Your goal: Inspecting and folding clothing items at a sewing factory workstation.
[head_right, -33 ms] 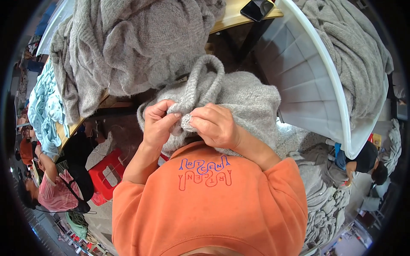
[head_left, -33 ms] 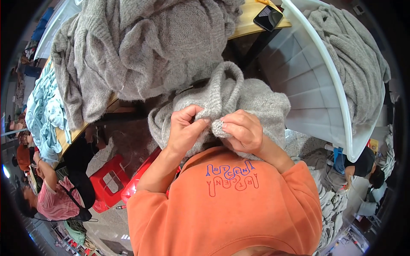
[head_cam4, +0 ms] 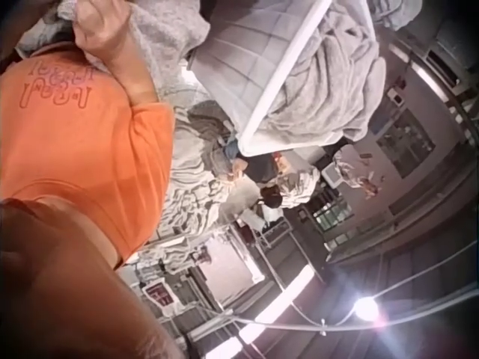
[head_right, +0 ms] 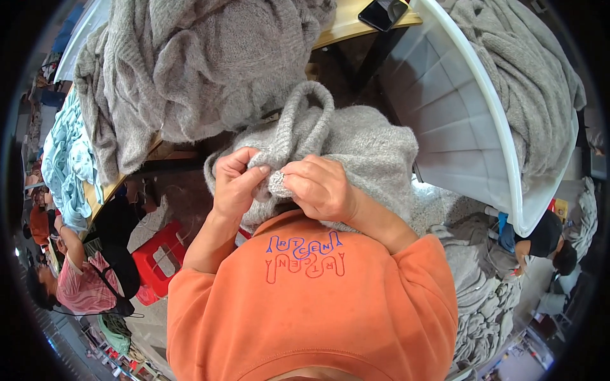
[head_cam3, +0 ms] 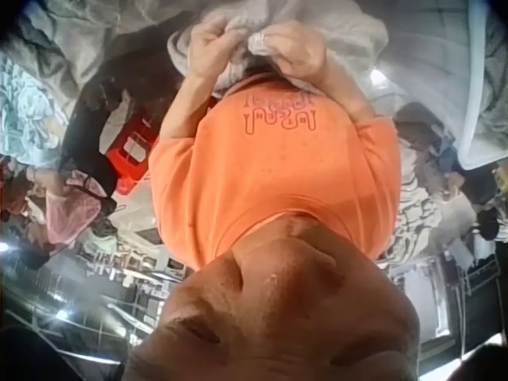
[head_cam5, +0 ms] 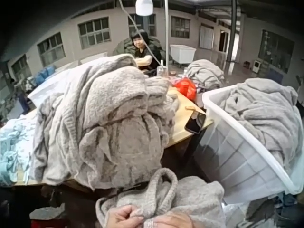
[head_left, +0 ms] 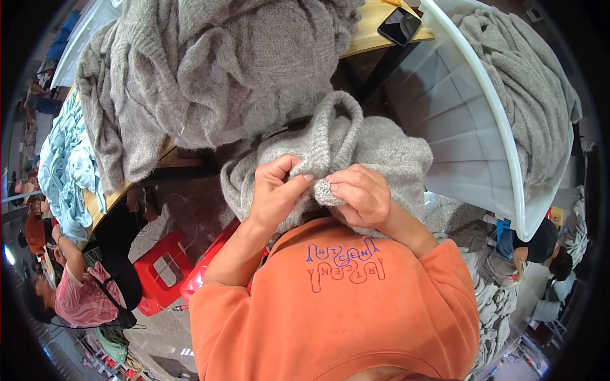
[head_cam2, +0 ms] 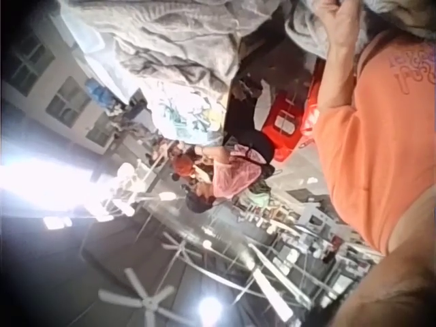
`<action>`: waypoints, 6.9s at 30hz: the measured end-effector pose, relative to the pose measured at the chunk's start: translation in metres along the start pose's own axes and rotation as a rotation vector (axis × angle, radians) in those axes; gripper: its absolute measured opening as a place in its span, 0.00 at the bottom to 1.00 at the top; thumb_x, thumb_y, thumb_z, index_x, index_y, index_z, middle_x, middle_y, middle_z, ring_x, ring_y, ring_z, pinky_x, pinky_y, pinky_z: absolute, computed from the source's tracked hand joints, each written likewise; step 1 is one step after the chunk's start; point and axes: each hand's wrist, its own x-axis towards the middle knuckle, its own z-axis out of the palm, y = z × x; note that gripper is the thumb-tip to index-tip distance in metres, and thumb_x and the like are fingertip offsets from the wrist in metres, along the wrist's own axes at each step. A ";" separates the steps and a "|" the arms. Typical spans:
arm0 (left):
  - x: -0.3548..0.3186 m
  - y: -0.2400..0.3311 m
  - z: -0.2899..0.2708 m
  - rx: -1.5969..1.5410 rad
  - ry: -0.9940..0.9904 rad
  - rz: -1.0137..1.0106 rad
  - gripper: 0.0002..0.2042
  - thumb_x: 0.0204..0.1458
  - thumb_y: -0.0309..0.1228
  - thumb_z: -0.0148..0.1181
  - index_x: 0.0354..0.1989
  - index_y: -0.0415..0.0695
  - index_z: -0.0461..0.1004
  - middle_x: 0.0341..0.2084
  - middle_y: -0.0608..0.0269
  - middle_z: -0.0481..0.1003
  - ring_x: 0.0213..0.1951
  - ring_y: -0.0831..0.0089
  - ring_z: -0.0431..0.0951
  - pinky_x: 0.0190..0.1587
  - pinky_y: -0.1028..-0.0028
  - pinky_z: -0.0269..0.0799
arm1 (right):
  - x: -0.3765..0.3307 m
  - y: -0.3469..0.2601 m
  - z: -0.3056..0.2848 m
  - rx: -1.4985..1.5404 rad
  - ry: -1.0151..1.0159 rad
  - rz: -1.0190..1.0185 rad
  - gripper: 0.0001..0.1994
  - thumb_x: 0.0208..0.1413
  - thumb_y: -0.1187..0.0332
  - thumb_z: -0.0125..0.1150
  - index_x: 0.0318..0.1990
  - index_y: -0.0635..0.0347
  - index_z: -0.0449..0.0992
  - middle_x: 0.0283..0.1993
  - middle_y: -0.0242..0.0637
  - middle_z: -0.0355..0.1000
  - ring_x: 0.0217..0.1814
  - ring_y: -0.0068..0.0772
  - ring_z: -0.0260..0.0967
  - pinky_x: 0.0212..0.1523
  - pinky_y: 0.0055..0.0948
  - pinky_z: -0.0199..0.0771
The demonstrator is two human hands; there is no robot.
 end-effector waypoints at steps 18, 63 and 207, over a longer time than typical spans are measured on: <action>-0.009 -0.010 0.002 0.477 -0.116 0.208 0.01 0.37 0.17 0.53 0.19 0.35 0.69 0.16 0.68 0.65 0.21 0.84 0.62 0.22 0.80 0.58 | -0.004 0.006 0.014 0.050 -0.022 0.269 0.13 0.32 0.85 0.52 0.31 0.64 0.69 0.29 0.44 0.69 0.29 0.40 0.70 0.27 0.28 0.70; -0.006 -0.034 -0.005 0.389 0.152 0.643 0.04 0.38 0.20 0.56 0.25 0.38 0.72 0.17 0.56 0.68 0.21 0.64 0.71 0.22 0.72 0.64 | -0.001 0.006 0.016 0.199 -0.278 0.530 0.13 0.36 0.85 0.47 0.32 0.64 0.68 0.32 0.42 0.67 0.33 0.34 0.67 0.33 0.25 0.66; -0.001 -0.008 0.021 0.800 0.097 0.979 0.07 0.38 0.15 0.56 0.27 0.37 0.70 0.20 0.56 0.71 0.21 0.66 0.73 0.22 0.76 0.68 | -0.006 -0.002 -0.002 0.129 -0.048 0.448 0.12 0.29 0.83 0.50 0.29 0.67 0.69 0.21 0.41 0.65 0.19 0.38 0.64 0.19 0.29 0.62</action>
